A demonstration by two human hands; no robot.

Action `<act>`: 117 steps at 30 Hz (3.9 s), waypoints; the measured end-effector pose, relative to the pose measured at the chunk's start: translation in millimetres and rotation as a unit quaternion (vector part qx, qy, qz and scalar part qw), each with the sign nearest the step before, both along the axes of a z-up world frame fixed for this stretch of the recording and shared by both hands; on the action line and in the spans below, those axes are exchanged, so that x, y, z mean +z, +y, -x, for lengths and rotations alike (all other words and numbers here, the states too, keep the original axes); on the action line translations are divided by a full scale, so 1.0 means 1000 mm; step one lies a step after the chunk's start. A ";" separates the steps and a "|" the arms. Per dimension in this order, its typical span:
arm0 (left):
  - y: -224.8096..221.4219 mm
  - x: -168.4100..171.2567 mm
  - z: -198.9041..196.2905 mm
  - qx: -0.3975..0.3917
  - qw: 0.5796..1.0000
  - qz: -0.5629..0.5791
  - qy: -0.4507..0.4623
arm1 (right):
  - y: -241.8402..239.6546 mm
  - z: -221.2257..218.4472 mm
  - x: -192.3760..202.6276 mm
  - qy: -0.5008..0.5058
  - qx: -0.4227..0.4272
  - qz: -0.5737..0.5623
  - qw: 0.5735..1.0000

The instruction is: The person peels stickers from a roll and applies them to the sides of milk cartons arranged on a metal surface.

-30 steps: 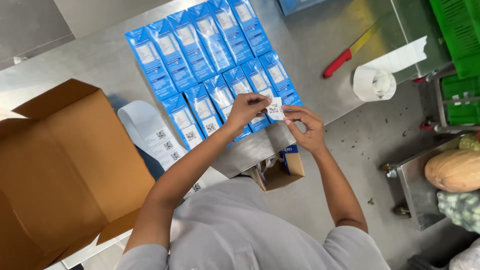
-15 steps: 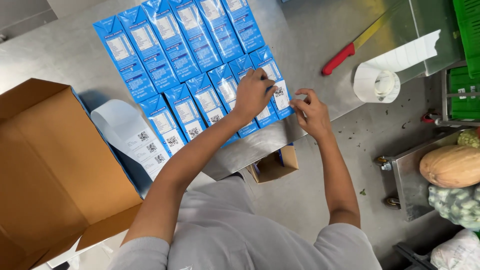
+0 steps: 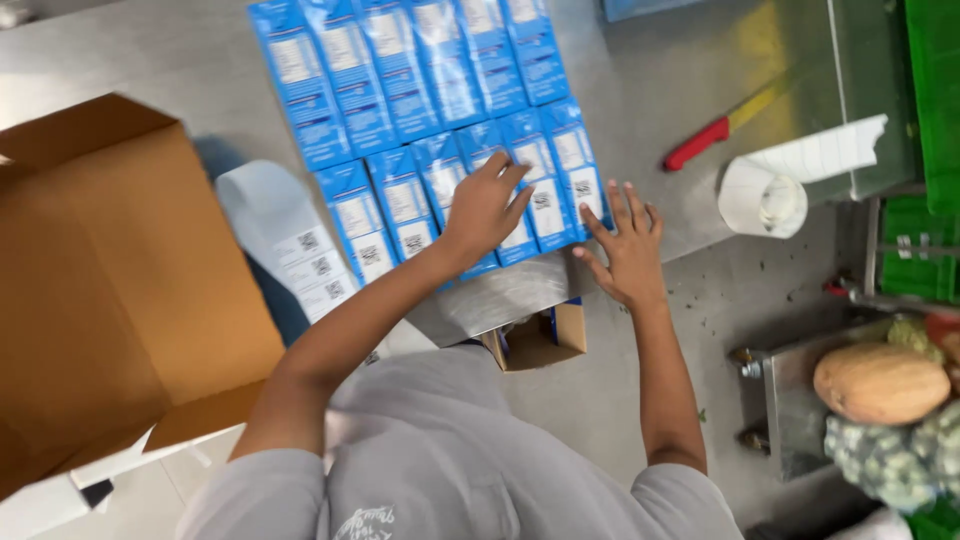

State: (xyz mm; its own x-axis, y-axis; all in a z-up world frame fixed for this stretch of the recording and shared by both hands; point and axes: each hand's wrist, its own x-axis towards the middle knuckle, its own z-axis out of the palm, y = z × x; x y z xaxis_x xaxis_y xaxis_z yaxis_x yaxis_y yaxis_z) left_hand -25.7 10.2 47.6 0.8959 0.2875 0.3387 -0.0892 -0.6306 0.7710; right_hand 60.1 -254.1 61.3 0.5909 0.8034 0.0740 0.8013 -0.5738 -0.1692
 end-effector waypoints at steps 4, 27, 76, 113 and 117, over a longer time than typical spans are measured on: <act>0.042 0.032 0.129 0.044 0.995 0.065 0.067 | 0.015 0.000 -0.032 0.003 -0.094 0.091 0.991; 0.023 -0.109 0.301 0.186 0.898 -0.009 0.398 | 0.194 0.239 -0.136 0.291 0.159 0.113 0.937; 0.093 -0.034 0.355 0.194 0.795 0.563 -0.118 | 0.273 0.317 0.058 0.098 0.256 -0.292 0.916; 0.136 0.001 0.268 0.261 0.856 0.440 -0.076 | 0.292 0.165 0.020 0.433 0.068 -0.487 0.756; 0.165 0.010 0.219 0.133 0.748 0.651 -0.003 | 0.286 0.172 0.032 0.267 0.195 -0.418 0.846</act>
